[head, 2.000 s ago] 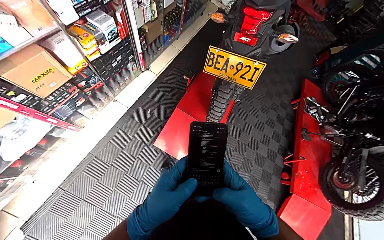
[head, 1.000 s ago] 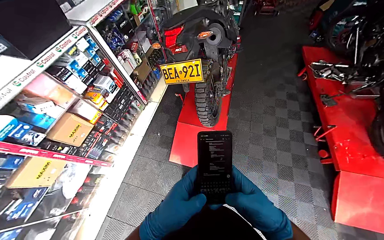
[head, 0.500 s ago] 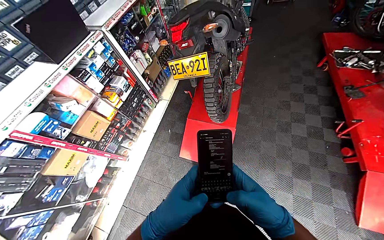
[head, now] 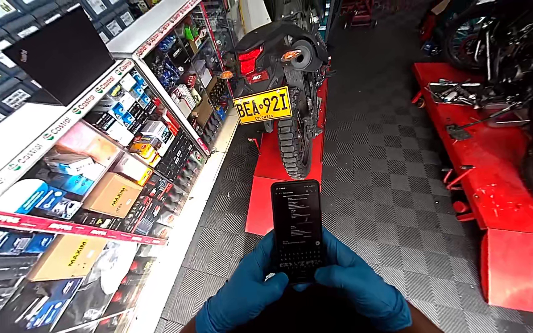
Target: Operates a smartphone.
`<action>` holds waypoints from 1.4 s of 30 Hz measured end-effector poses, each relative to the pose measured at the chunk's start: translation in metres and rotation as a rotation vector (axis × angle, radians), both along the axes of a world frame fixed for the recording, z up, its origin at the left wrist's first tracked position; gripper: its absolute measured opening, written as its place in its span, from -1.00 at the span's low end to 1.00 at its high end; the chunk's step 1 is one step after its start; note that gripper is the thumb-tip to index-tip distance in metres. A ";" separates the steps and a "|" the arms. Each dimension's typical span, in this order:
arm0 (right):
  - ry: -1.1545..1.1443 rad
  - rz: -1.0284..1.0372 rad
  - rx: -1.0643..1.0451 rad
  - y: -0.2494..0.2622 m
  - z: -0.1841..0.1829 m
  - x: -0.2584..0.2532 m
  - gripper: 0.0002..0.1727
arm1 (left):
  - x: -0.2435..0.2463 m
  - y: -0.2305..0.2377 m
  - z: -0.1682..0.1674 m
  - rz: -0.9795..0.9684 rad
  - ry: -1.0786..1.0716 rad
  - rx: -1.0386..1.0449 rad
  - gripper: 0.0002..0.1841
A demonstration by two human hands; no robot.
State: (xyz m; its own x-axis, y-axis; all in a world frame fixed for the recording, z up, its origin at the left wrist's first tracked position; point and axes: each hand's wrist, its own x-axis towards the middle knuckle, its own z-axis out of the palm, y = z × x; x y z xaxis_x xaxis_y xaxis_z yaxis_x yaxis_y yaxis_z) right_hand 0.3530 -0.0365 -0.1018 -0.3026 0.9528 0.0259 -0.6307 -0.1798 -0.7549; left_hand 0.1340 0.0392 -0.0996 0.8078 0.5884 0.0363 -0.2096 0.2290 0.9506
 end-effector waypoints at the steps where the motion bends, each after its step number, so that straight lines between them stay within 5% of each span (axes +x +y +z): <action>1: -0.007 -0.007 0.010 0.005 0.000 -0.008 -0.36 | -0.007 0.006 0.000 -0.002 0.000 0.014 -0.29; 20: 0.056 -0.003 -0.071 0.095 0.000 -0.191 -0.24 | -0.186 0.097 -0.018 -0.032 -0.127 -0.085 -0.33; 42: -0.021 0.117 -0.063 0.057 0.007 -0.114 -0.32 | -0.119 0.031 -0.021 0.081 -0.186 -0.052 -0.32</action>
